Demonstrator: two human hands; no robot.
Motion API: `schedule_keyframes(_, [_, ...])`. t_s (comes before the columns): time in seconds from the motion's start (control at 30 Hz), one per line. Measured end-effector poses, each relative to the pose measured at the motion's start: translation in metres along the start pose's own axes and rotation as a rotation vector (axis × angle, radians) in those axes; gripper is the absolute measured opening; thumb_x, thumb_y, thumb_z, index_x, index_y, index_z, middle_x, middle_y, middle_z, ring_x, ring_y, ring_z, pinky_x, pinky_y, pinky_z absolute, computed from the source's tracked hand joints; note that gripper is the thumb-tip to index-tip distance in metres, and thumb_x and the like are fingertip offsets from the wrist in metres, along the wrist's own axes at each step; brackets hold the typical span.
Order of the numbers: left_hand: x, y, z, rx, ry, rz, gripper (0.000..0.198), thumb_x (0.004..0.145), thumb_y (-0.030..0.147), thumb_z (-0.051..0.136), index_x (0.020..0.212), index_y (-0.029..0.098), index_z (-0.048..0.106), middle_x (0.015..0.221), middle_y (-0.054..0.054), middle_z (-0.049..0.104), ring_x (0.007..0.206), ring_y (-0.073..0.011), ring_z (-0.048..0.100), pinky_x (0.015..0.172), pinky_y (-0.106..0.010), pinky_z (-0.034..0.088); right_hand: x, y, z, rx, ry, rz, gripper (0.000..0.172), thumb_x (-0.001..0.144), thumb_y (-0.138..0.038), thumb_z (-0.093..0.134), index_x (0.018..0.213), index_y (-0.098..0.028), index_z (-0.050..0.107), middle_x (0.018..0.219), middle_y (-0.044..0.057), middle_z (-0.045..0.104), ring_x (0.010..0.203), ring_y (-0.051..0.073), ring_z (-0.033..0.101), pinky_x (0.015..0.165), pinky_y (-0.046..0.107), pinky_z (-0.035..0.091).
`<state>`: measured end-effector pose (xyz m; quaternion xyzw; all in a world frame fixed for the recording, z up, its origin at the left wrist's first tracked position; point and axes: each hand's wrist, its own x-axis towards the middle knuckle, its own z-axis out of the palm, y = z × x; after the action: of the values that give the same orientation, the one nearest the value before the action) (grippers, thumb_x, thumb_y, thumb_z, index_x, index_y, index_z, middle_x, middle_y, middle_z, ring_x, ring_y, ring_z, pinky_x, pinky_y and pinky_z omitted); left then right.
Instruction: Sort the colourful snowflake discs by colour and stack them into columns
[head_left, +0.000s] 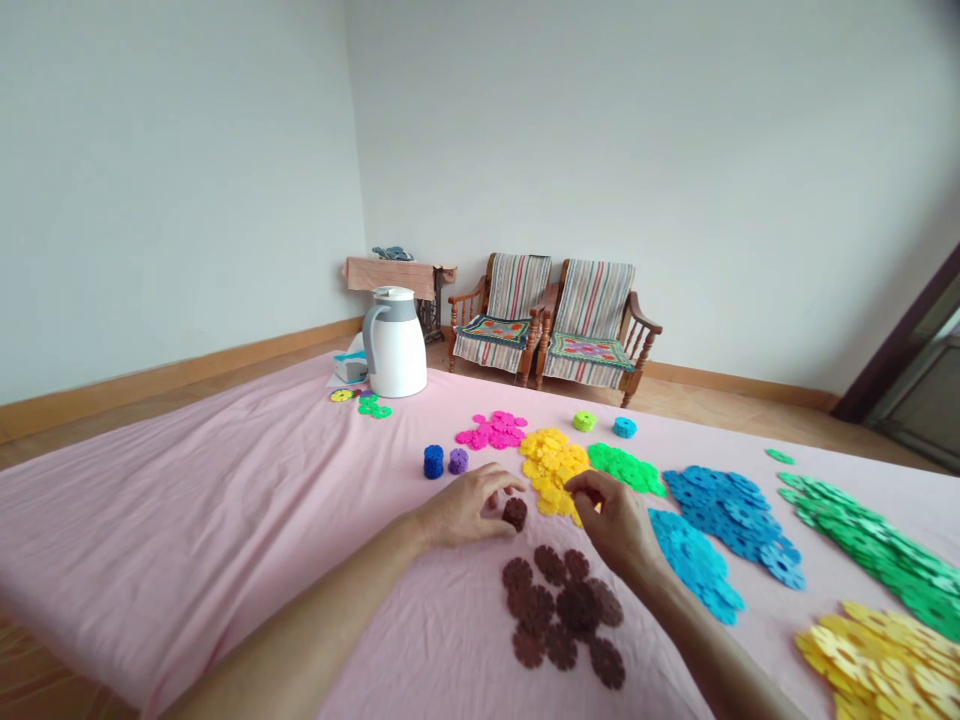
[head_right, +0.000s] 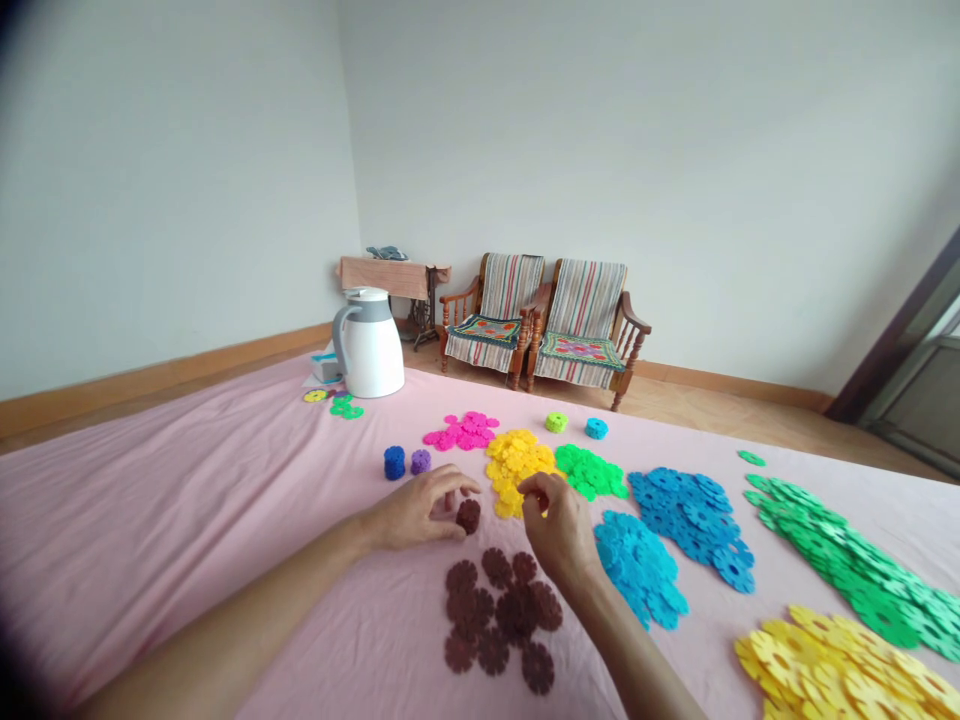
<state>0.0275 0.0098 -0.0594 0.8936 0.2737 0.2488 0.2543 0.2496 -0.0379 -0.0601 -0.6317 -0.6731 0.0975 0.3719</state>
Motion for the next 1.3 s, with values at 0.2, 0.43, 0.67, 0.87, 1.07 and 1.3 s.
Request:
schedule_keyframes(0.2, [0.000, -0.001, 0.006, 0.025, -0.006, -0.010, 0.048, 0.067, 0.026, 0.073, 0.112, 0.018, 0.057, 0.096, -0.006, 0.062, 0.080, -0.0174, 0.056, 0.077, -0.028, 0.043, -0.021, 0.000, -0.020, -0.017, -0.361, -0.051, 0.020, 0.065, -0.013, 0.050, 0.079, -0.020, 0.063, 0.076, 0.002, 0.064, 0.067, 0.015, 0.057, 0.061, 0.026, 0.042])
schedule_keyframes(0.43, [0.001, -0.006, 0.007, -0.023, 0.025, -0.071, 0.041, 0.066, 0.025, 0.073, 0.104, 0.016, 0.061, 0.093, -0.005, 0.062, 0.078, -0.0162, 0.057, 0.071, -0.025, 0.044, -0.028, 0.003, -0.026, -0.077, -0.448, -0.073, 0.020, 0.059, -0.006, 0.053, 0.072, -0.020, 0.058, 0.076, 0.000, 0.060, 0.069, 0.013, 0.053, 0.061, 0.024, 0.038])
schedule_keyframes(0.67, [0.002, -0.002, 0.004, -0.007, 0.104, -0.079, 0.035, 0.065, 0.029, 0.074, 0.095, 0.016, 0.061, 0.084, -0.003, 0.060, 0.071, -0.0136, 0.054, 0.065, -0.023, 0.043, -0.017, 0.001, -0.021, 0.149, -0.369, 0.025, 0.006, 0.066, -0.013, 0.054, 0.065, -0.018, 0.053, 0.056, -0.004, 0.055, 0.051, 0.009, 0.046, 0.047, 0.020, 0.030])
schedule_keyframes(0.87, [0.002, 0.024, 0.004, -0.031, 0.246, -0.035, 0.021, 0.080, 0.033, 0.059, 0.073, 0.013, 0.062, 0.069, -0.002, 0.057, 0.059, -0.0100, 0.048, 0.054, -0.021, 0.038, -0.022, -0.024, -0.003, 0.410, -0.217, 0.028, 0.004, 0.074, -0.022, 0.053, 0.076, -0.019, 0.051, 0.058, -0.005, 0.049, 0.051, 0.009, 0.045, 0.047, 0.020, 0.033])
schedule_keyframes(1.07, [0.000, 0.032, 0.011, -0.210, 0.149, -0.094, 0.025, 0.081, 0.035, 0.059, 0.074, 0.012, 0.064, 0.068, -0.004, 0.063, 0.055, -0.0097, 0.051, 0.050, -0.020, 0.037, -0.030, -0.041, 0.011, 0.472, -0.148, -0.025, 0.007, 0.078, -0.023, 0.047, 0.083, -0.020, 0.051, 0.063, -0.004, 0.052, 0.053, 0.010, 0.049, 0.048, 0.020, 0.037])
schedule_keyframes(1.3, [0.003, 0.019, 0.012, -0.630, 0.100, -0.216, 0.036, 0.076, 0.047, 0.062, 0.072, 0.011, 0.058, 0.062, -0.002, 0.061, 0.052, -0.0086, 0.053, 0.048, -0.018, 0.037, -0.037, -0.049, 0.017, 0.364, -0.136, -0.142, 0.025, 0.075, -0.015, 0.051, 0.099, -0.021, 0.053, 0.075, -0.002, 0.061, 0.061, 0.010, 0.053, 0.058, 0.021, 0.042])
